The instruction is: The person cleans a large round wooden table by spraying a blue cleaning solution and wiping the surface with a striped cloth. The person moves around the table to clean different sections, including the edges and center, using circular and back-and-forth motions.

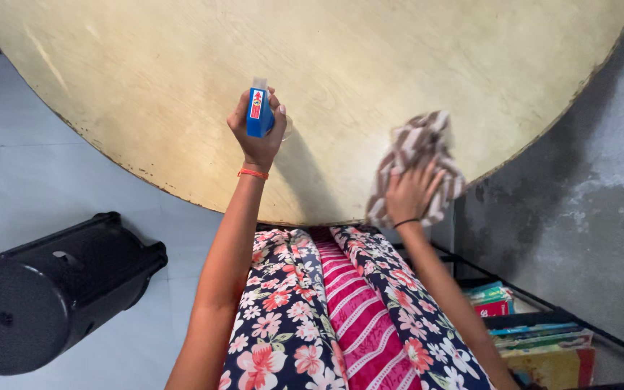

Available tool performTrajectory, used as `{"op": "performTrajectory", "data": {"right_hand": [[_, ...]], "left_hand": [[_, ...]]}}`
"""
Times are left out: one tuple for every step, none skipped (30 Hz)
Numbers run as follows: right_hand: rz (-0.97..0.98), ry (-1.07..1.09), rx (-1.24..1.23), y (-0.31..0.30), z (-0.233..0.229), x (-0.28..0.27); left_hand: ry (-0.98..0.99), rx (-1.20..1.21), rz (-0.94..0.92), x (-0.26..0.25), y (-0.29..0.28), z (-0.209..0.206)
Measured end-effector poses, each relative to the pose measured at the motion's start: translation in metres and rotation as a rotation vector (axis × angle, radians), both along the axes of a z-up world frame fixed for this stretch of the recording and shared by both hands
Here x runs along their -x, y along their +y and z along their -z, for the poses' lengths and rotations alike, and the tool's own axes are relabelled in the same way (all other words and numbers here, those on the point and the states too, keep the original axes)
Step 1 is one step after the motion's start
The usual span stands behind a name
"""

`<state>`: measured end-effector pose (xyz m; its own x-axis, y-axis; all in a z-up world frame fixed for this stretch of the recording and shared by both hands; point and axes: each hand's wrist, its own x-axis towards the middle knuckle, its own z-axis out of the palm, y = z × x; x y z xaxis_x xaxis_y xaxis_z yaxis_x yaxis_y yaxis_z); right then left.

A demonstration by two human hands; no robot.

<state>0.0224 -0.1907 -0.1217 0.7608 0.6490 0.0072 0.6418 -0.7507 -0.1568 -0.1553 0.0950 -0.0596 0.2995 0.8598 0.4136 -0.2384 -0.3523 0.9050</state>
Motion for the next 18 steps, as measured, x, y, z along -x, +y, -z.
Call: {"op": "performTrajectory", "data": {"right_hand": [[-0.065, 0.065, 0.182, 0.013, 0.006, 0.021], [-0.128, 0.128, 0.364, 0.028, 0.008, 0.037], [-0.267, 0.077, 0.222, 0.047, 0.009, 0.048], [-0.403, 0.025, 0.077, 0.067, 0.008, 0.049], [-0.435, 0.048, 0.058, 0.08, 0.003, 0.041], [-0.467, 0.071, 0.039, 0.095, 0.0, 0.03], [-0.455, 0.077, 0.026, 0.11, -0.003, 0.011], [-0.442, 0.082, 0.012, 0.118, -0.007, -0.012], [-0.347, 0.056, 0.076, 0.119, -0.011, -0.038], [-0.252, 0.029, 0.14, 0.113, -0.015, -0.066], [-0.161, 0.011, 0.078, 0.102, -0.019, -0.091], [-0.07, -0.006, 0.015, 0.09, -0.021, -0.113], [-0.006, 0.012, -0.041, 0.073, -0.02, -0.123], [0.058, 0.032, -0.097, 0.047, -0.017, -0.121], [0.09, 0.004, -0.122, 0.027, -0.011, -0.112], [0.122, -0.025, -0.148, 0.01, -0.004, -0.098], [0.14, -0.048, -0.129, 0.001, 0.005, -0.079], [0.158, -0.071, -0.111, 0.002, 0.014, -0.057]], "left_hand": [[-0.015, -0.035, -0.004, 0.0, 0.0, -0.001], [-0.03, -0.07, -0.008, -0.002, -0.001, -0.002], [-0.035, -0.105, -0.008, -0.001, -0.001, -0.003], [-0.033, -0.077, -0.004, -0.001, 0.0, -0.003], [-0.029, -0.045, 0.002, -0.001, 0.0, -0.002], [-0.025, -0.013, 0.008, 0.0, -0.001, -0.001], [-0.024, -0.014, 0.011, 0.0, 0.0, 0.0], [-0.024, -0.015, 0.015, -0.001, 0.002, 0.001], [-0.024, -0.014, 0.02, -0.002, 0.002, 0.003], [-0.017, -0.003, 0.02, -0.001, 0.001, 0.005], [-0.015, 0.006, 0.016, -0.001, 0.001, 0.005], [-0.013, 0.014, 0.012, 0.0, 0.0, 0.005], [-0.03, 0.026, 0.007, -0.002, 0.0, 0.004], [-0.047, 0.037, 0.002, -0.003, -0.002, 0.002], [-0.067, 0.048, -0.007, -0.003, -0.003, 0.001], [-0.056, 0.021, -0.013, -0.002, -0.003, -0.001], [-0.044, -0.004, -0.022, -0.001, -0.004, -0.003], [-0.033, -0.029, -0.031, -0.002, -0.004, -0.004]]}}
